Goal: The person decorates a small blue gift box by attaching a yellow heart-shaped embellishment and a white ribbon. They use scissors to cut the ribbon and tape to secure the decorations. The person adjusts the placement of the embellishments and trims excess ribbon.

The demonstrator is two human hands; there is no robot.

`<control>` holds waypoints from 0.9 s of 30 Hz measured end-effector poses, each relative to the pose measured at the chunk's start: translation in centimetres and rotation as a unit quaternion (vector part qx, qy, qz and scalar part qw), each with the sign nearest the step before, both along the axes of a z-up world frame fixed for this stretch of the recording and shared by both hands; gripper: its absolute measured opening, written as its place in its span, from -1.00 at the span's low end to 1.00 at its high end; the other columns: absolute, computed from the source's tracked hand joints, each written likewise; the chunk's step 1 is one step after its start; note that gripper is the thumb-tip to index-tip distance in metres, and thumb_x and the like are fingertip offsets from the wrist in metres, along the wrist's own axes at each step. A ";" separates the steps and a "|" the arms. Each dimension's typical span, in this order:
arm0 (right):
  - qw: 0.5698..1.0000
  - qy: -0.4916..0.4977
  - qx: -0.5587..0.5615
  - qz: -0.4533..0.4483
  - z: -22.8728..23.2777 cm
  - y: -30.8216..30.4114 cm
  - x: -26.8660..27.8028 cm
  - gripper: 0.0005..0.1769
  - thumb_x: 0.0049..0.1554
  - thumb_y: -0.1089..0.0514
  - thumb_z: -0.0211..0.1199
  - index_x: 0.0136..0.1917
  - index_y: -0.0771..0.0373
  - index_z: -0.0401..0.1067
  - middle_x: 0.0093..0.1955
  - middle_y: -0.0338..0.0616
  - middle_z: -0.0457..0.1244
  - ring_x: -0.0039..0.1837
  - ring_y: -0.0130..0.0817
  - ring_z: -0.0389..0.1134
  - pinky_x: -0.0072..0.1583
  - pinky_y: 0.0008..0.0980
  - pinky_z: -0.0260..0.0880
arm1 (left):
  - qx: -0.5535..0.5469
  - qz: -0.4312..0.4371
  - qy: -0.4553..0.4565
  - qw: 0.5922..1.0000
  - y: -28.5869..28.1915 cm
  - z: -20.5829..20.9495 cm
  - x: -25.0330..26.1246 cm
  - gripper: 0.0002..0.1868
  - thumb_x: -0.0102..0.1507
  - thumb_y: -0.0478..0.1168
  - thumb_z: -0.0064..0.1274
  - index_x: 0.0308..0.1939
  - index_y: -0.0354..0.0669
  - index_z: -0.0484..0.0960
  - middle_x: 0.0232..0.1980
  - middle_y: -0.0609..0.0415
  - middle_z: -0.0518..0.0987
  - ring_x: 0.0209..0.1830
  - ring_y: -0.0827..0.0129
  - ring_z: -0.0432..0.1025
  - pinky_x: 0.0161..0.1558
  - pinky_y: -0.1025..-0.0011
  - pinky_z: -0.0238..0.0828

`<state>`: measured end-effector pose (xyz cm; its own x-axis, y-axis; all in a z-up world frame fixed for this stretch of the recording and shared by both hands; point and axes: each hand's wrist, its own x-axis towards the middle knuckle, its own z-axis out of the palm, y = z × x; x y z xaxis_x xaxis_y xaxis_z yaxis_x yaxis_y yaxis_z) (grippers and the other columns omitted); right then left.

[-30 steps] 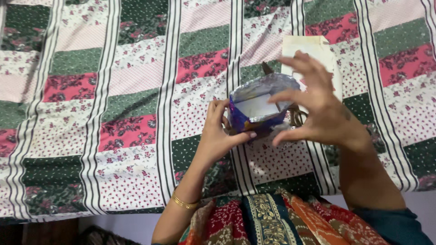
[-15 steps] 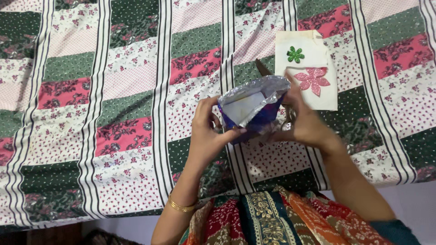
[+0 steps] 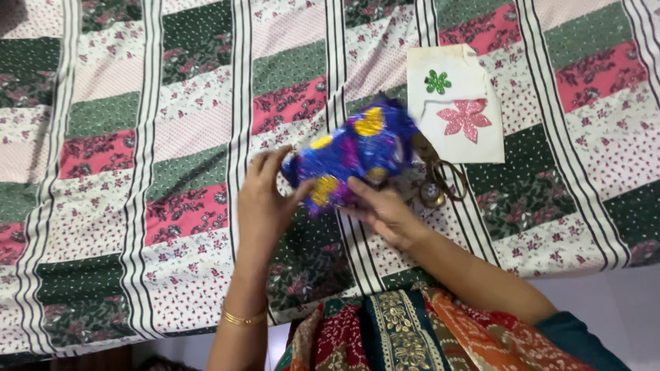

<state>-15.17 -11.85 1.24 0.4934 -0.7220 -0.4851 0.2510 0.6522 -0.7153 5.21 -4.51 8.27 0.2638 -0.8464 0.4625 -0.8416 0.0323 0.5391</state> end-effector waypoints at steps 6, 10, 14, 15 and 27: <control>0.959 0.143 -0.064 0.235 -0.1 -1.8 -4.8 -0.68 0.24 0.07 0.25 0.14 0.34 0.45 -0.07 0.02 0.37 -0.07 -0.23 0.47 0.06 -0.17 0.56 | 0.028 -0.040 -0.178 0.983 -1.3 0.4 -2.0 -0.75 0.26 -0.19 0.23 -0.01 -0.16 0.70 0.07 -0.10 0.62 -0.28 0.10 0.51 -0.25 0.20 0.46; 0.857 0.354 -0.371 0.050 1.4 -2.3 -10.8 -0.80 0.19 0.15 0.30 0.07 0.25 0.52 -0.09 -0.13 0.42 -0.15 -0.41 0.44 -0.11 -0.40 0.50 | 0.014 -0.078 -0.251 0.965 -1.5 -0.5 -6.2 -0.59 0.21 -0.19 0.17 0.11 -0.28 0.65 0.07 -0.09 0.58 -0.21 0.21 0.51 -0.25 0.29 0.42; 0.797 0.359 -0.483 -0.042 1.4 -5.4 -10.5 -0.77 0.22 0.22 0.38 0.12 0.30 0.48 -0.02 -0.09 0.40 -0.02 -0.44 0.42 -0.05 -0.47 0.46 | 0.031 -0.035 -0.299 0.953 -3.4 -1.4 -9.6 -0.47 0.14 -0.18 0.10 0.18 -0.30 0.61 0.12 -0.05 0.57 -0.19 0.26 0.48 -0.18 0.34 0.40; 0.789 0.342 -0.508 -0.044 1.1 -6.5 -9.4 -0.73 0.21 0.23 0.40 0.15 0.30 0.46 0.01 -0.08 0.39 0.02 -0.45 0.43 -0.03 -0.49 0.48 | 0.034 -0.018 -0.331 0.943 -3.7 -1.5 -9.8 -0.46 0.14 -0.22 0.08 0.21 -0.27 0.60 0.15 -0.03 0.56 -0.17 0.30 0.48 -0.16 0.37 0.39; 0.844 0.308 -0.432 0.074 0.9 -8.1 -7.7 -0.51 0.22 0.22 0.25 0.39 0.23 0.23 -0.12 -0.08 0.45 -0.11 -0.48 0.43 -0.04 -0.51 0.41 | -0.025 -0.050 -0.382 0.923 -1.0 -2.5 -6.1 -0.47 0.23 -0.23 0.04 0.30 -0.23 0.58 0.21 0.03 0.58 -0.26 0.38 0.43 -0.25 0.39 0.29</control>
